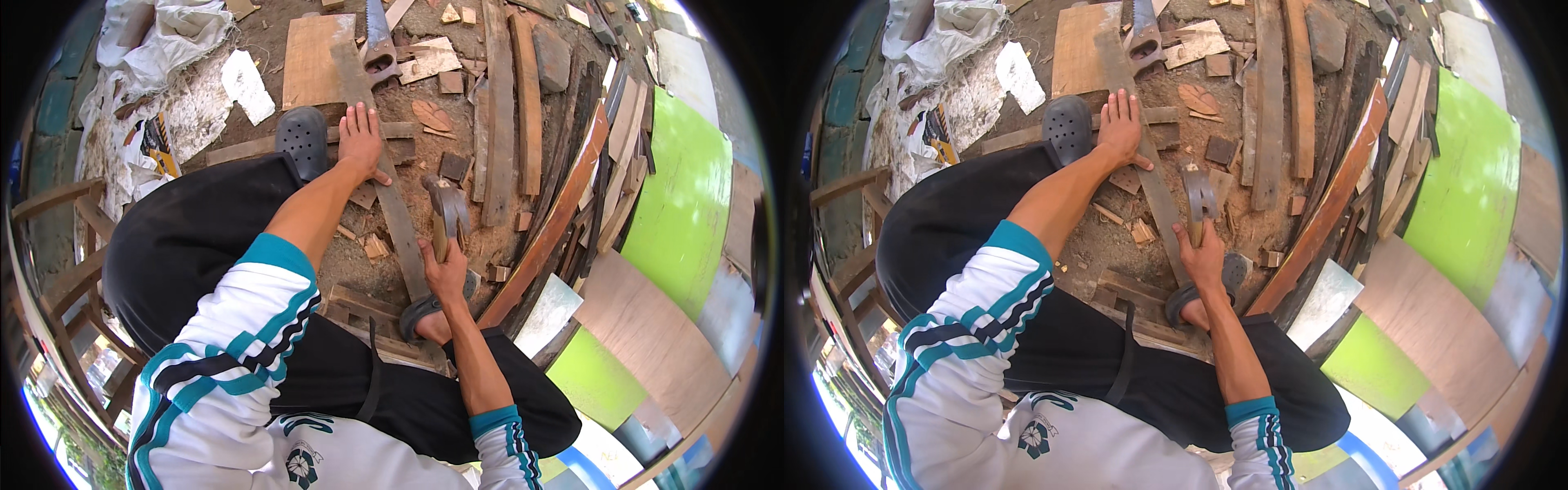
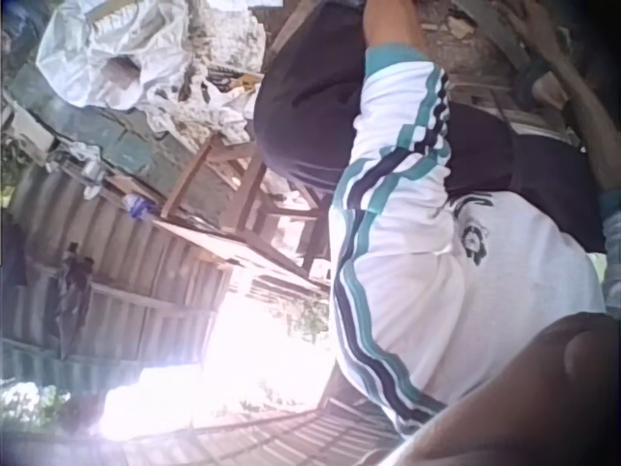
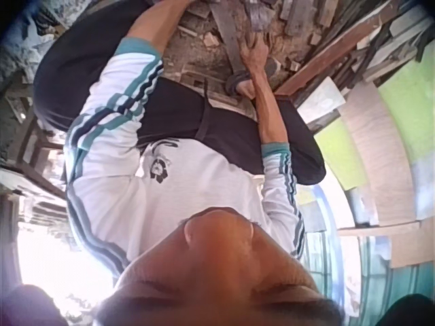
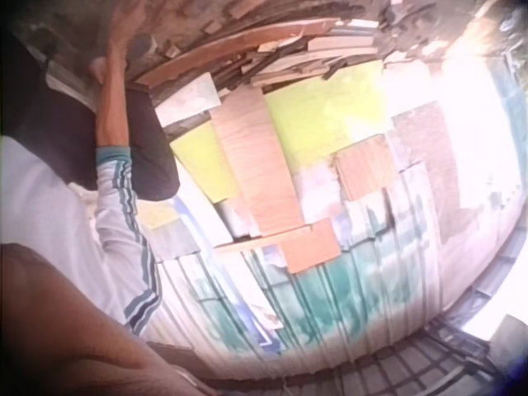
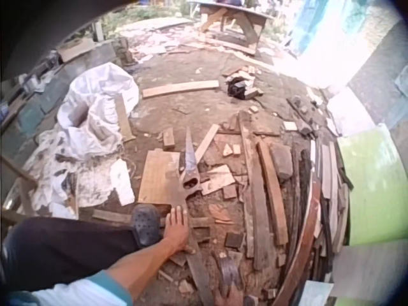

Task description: The person sits on the ground and repeatedly strikes a long wooden plank with a hammer to break it into smaller pieces. The person adjusts the plank's position and continues chopping until several fragments are produced.

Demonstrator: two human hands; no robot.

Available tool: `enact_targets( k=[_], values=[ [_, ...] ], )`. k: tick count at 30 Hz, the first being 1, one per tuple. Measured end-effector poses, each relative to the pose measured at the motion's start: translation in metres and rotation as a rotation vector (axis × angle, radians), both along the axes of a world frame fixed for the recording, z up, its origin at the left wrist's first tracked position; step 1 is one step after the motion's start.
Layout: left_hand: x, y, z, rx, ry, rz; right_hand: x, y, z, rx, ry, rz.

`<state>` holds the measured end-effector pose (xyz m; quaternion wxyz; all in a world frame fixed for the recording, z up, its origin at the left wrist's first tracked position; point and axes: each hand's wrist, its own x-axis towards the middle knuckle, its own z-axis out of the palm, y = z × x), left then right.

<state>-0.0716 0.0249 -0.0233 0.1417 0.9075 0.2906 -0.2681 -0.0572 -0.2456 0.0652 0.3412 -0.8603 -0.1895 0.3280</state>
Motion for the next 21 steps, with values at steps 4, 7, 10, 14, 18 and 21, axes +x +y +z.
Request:
enact_targets(
  k=[4,7,10,14,18,21],
  values=[
    [0.009,-0.003,0.005,0.034,0.03,-0.049,-0.01,-0.025,-0.041,-0.035,-0.096,0.074],
    [0.011,-0.004,0.003,0.086,0.011,-0.099,-0.01,-0.039,-0.064,-0.273,-0.09,0.073],
    [0.018,-0.004,0.014,0.049,0.119,-0.104,-0.003,-0.022,-0.054,-0.172,-0.055,-0.088],
    [0.012,0.0,0.008,0.066,0.094,-0.108,-0.002,-0.01,-0.004,-0.096,-0.034,-0.133],
    [0.013,-0.003,0.008,0.038,0.077,-0.087,-0.008,-0.031,-0.023,-0.037,0.0,-0.222],
    [0.008,-0.005,0.011,-0.015,0.054,-0.046,-0.009,-0.039,-0.029,-0.177,0.535,-0.47]
  ],
)
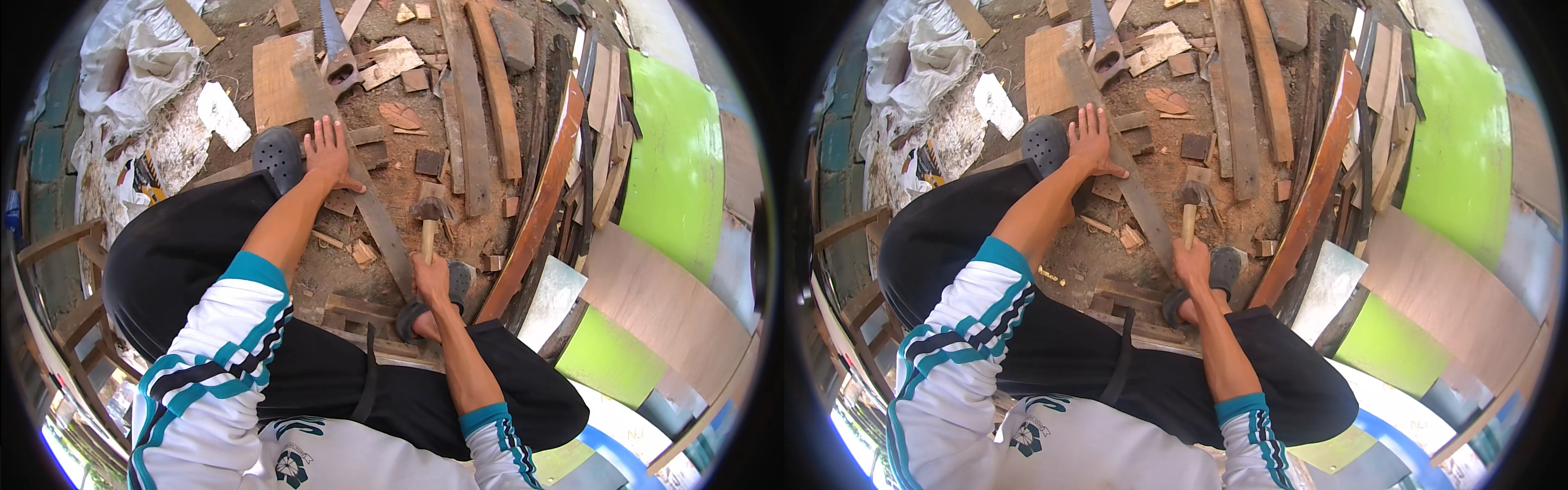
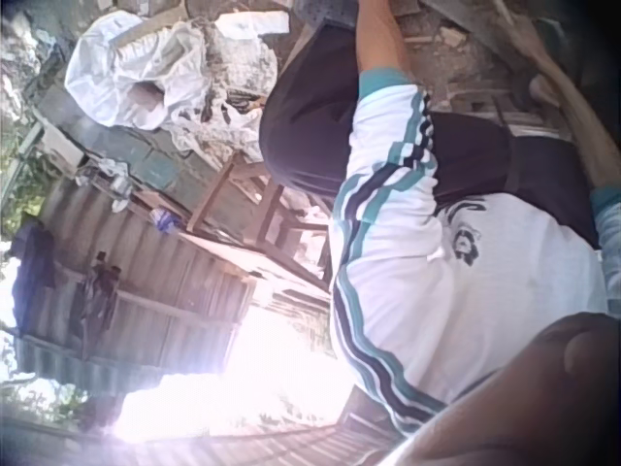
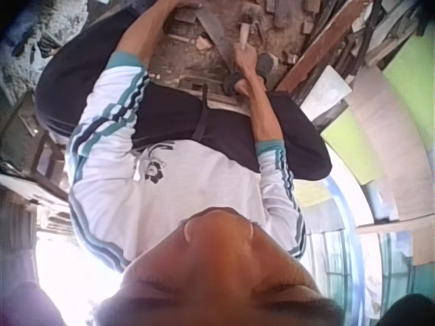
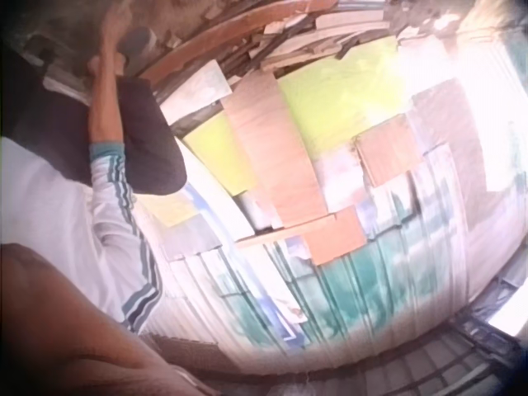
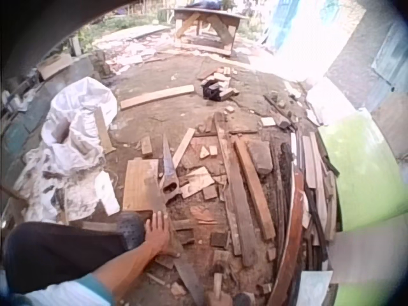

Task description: The person sits on the ground and repeatedly strikes a long wooden plank with a hammer to break it into smaller pieces. The person adjusts the plank's position and continues chopping until several fragments are produced.

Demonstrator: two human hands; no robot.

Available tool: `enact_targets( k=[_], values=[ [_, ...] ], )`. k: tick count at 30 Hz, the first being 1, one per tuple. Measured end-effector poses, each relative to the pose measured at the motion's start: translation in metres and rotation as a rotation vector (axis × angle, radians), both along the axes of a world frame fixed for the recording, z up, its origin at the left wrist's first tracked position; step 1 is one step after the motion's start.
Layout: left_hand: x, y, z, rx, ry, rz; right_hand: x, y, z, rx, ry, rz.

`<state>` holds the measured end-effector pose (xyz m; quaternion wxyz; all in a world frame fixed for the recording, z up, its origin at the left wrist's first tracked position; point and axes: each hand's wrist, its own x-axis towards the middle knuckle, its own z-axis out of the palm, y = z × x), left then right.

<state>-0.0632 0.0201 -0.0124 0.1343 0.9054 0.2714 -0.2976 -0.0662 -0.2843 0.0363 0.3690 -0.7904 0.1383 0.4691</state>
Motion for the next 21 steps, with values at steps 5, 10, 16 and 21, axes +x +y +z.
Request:
enact_targets(
  k=[5,10,16,21],
  values=[
    [-0.004,-0.014,0.0,0.015,0.042,-0.024,-0.01,-0.005,-0.023,0.166,0.358,-0.533],
    [0.008,-0.014,0.008,0.093,0.064,-0.14,-0.022,0.019,-0.04,0.483,0.501,-1.19],
    [0.005,-0.011,0.007,0.133,0.052,-0.193,-0.027,0.042,-0.045,0.63,0.683,-1.244],
    [0.004,-0.016,0.011,0.101,0.036,-0.129,-0.027,0.02,-0.036,0.554,0.554,-1.274]
  ],
)
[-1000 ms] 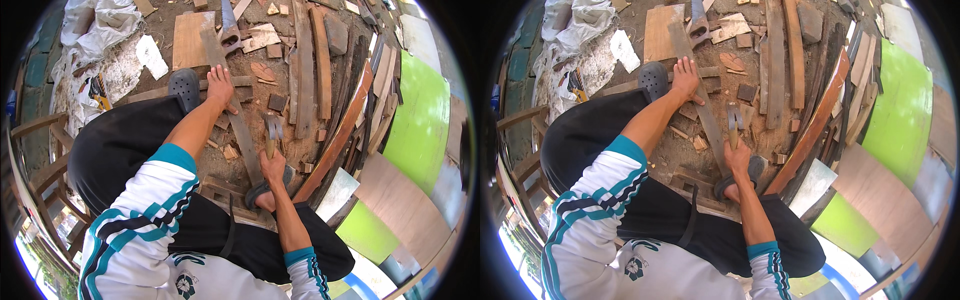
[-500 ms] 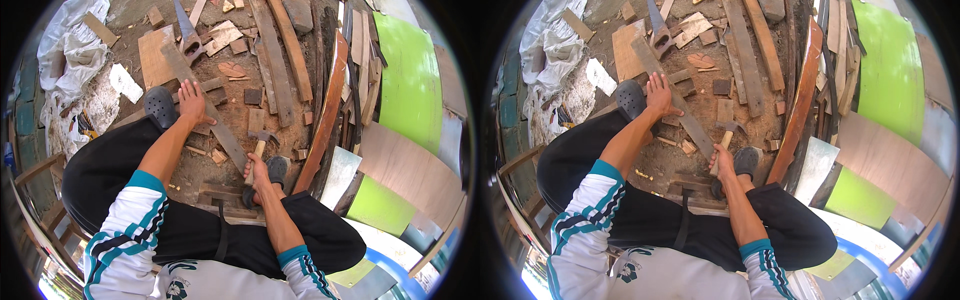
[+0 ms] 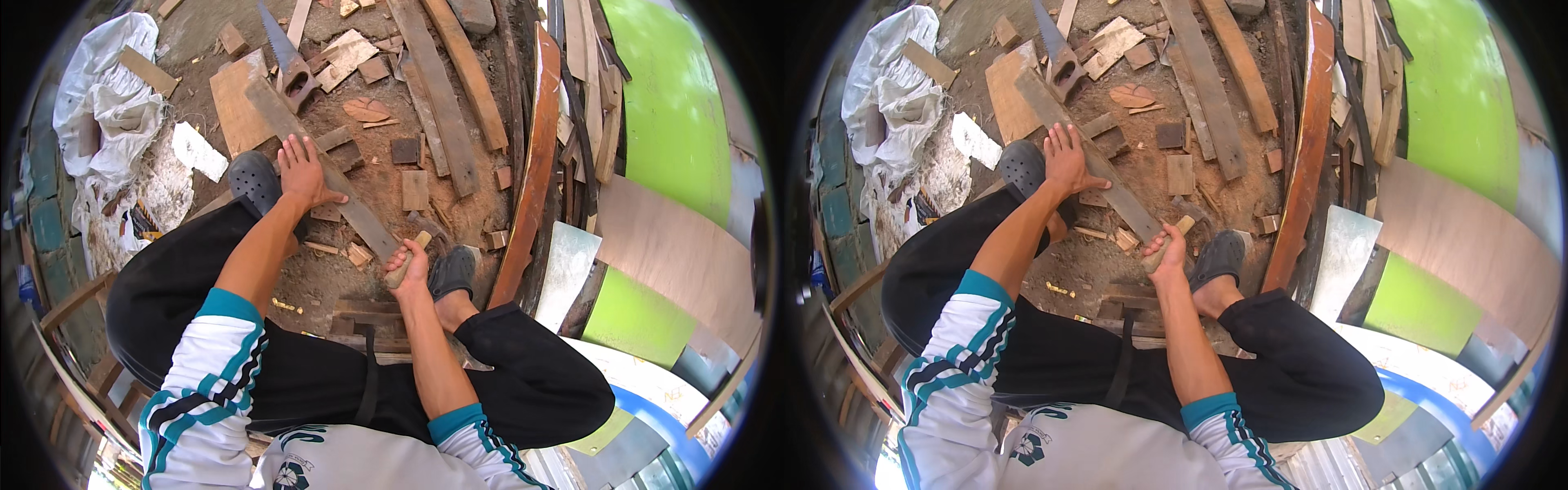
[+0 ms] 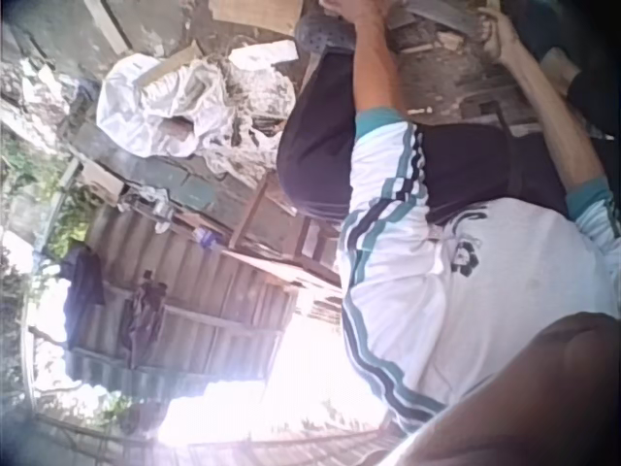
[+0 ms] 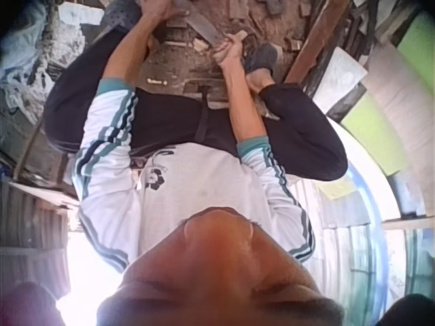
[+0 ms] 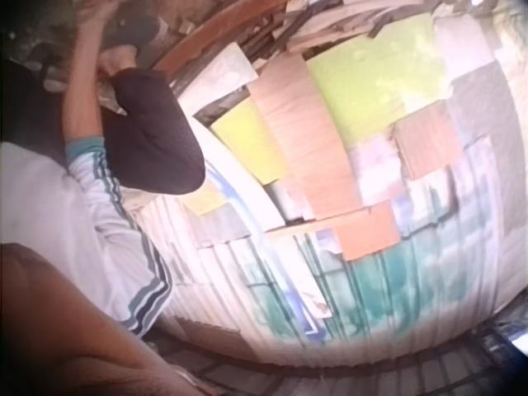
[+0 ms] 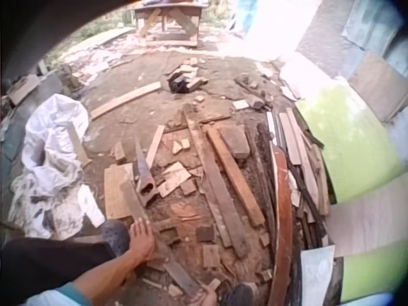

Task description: The person sits on the ground and repeatedly strikes a long wooden plank with a hammer to break it into smaller pieces. The person adjusts the plank's position and continues chopping until several fragments are produced.

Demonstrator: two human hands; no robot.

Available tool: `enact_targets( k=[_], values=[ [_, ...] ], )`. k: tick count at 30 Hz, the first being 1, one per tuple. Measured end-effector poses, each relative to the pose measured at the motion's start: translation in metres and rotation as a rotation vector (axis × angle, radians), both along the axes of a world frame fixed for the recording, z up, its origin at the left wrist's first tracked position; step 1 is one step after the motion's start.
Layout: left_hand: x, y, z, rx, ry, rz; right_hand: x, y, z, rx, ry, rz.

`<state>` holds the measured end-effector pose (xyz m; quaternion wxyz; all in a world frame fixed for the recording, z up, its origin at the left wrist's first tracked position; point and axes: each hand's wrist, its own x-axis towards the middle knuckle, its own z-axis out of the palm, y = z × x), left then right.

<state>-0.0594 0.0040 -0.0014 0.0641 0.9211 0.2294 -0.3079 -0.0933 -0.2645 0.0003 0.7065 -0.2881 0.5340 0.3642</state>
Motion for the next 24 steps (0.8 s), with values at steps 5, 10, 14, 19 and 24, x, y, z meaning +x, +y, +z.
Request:
enact_targets(
  k=[5,10,14,19,24],
  values=[
    [0.007,-0.044,-0.038,-0.063,-0.41,0.872,-0.002,-0.018,0.013,-0.36,-0.116,0.304],
    [0.0,-0.045,-0.066,-0.181,-0.312,1.276,0.0,-0.029,0.026,-0.48,-0.222,0.35],
    [-0.02,-0.044,-0.057,-0.403,-0.475,1.255,0.009,-0.038,0.031,-0.497,-0.268,0.351],
    [-0.028,-0.025,-0.08,-0.816,-0.635,1.031,0.011,-0.031,0.041,-0.494,-0.37,0.474],
    [-0.005,-0.047,-0.018,-0.332,-0.371,0.803,0.014,-0.034,0.051,-0.54,-0.407,0.62]
  ],
)
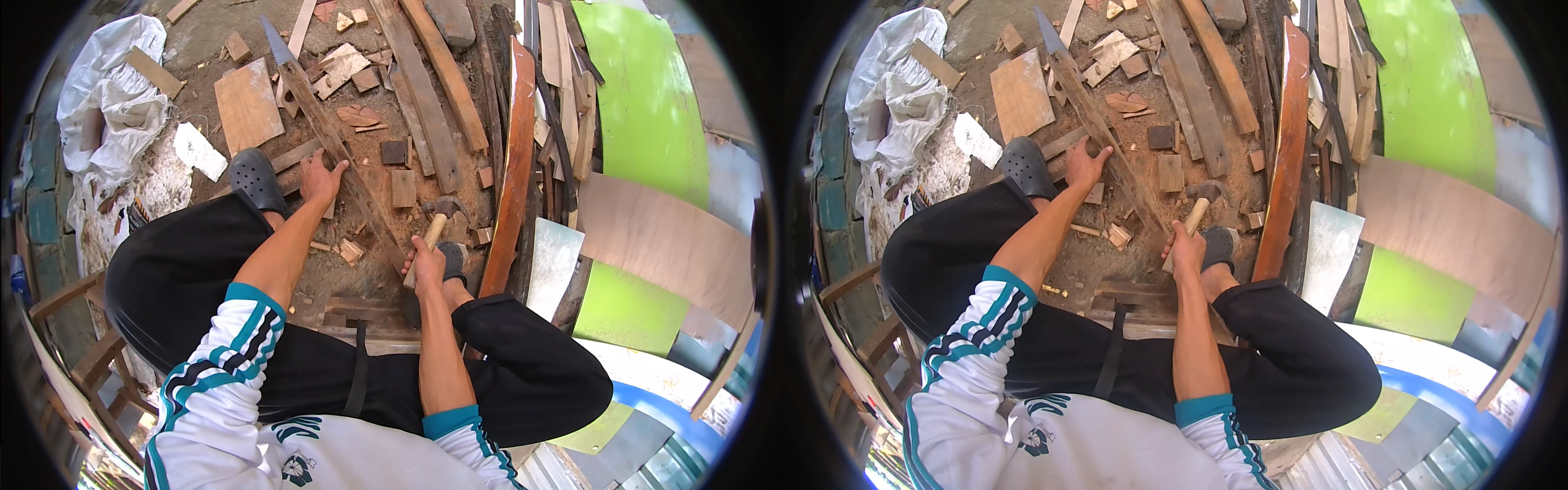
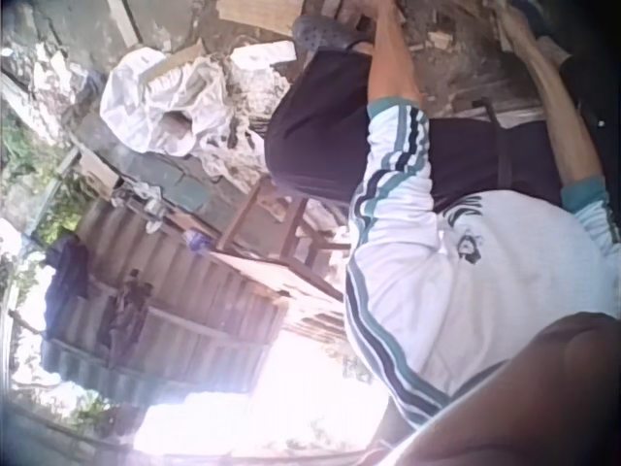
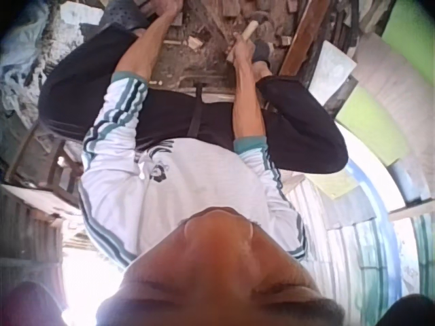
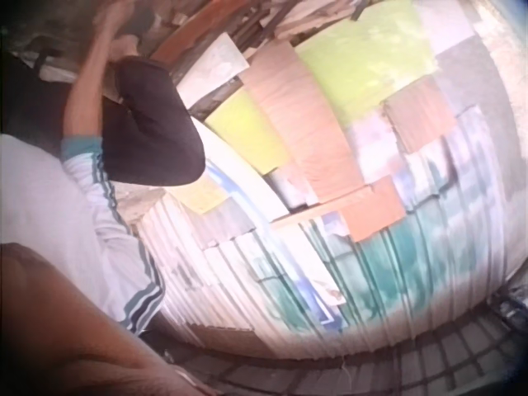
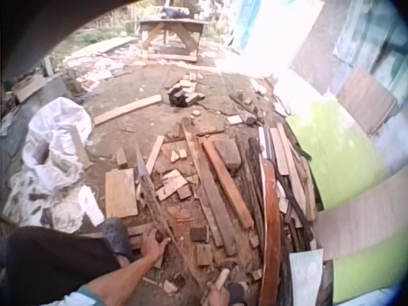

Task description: The person sits on the ground and repeatedly strikes a long wooden plank with a hammer to break it into smaller pieces. The person adjusts the plank's position and continues chopping until several fragments are produced.

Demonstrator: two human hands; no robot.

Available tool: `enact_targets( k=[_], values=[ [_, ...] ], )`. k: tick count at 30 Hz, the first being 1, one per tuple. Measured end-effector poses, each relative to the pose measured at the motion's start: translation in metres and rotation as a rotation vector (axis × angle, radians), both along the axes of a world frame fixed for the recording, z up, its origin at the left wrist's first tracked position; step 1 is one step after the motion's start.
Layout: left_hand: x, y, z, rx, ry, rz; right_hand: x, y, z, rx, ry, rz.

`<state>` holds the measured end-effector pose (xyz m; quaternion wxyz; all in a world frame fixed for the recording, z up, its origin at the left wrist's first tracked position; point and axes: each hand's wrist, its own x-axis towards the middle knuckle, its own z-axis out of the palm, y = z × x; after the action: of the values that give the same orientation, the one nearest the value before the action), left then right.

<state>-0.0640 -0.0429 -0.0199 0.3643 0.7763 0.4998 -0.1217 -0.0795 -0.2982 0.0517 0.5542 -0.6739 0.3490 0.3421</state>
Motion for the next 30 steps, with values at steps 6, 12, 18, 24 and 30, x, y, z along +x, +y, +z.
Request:
enact_targets(
  k=[6,12,18,24,30],
  values=[
    [0.004,-0.016,0.006,0.301,-0.174,-0.255,0.03,-0.016,0.047,-0.066,0.092,0.241],
    [0.044,-0.066,-0.018,0.13,-0.21,-0.941,0.02,-0.049,0.109,-0.158,0.154,0.437],
    [0.07,-0.098,-0.036,0.015,0.0,-1.01,-0.003,-0.058,0.14,-0.067,0.105,0.432],
    [0.073,-0.098,-0.029,0.017,0.124,-0.993,-0.002,-0.067,0.121,-0.105,0.103,0.401],
    [0.052,-0.083,-0.016,-0.018,-0.139,-0.876,0.008,-0.053,0.103,-0.091,0.068,0.405]
  ],
)
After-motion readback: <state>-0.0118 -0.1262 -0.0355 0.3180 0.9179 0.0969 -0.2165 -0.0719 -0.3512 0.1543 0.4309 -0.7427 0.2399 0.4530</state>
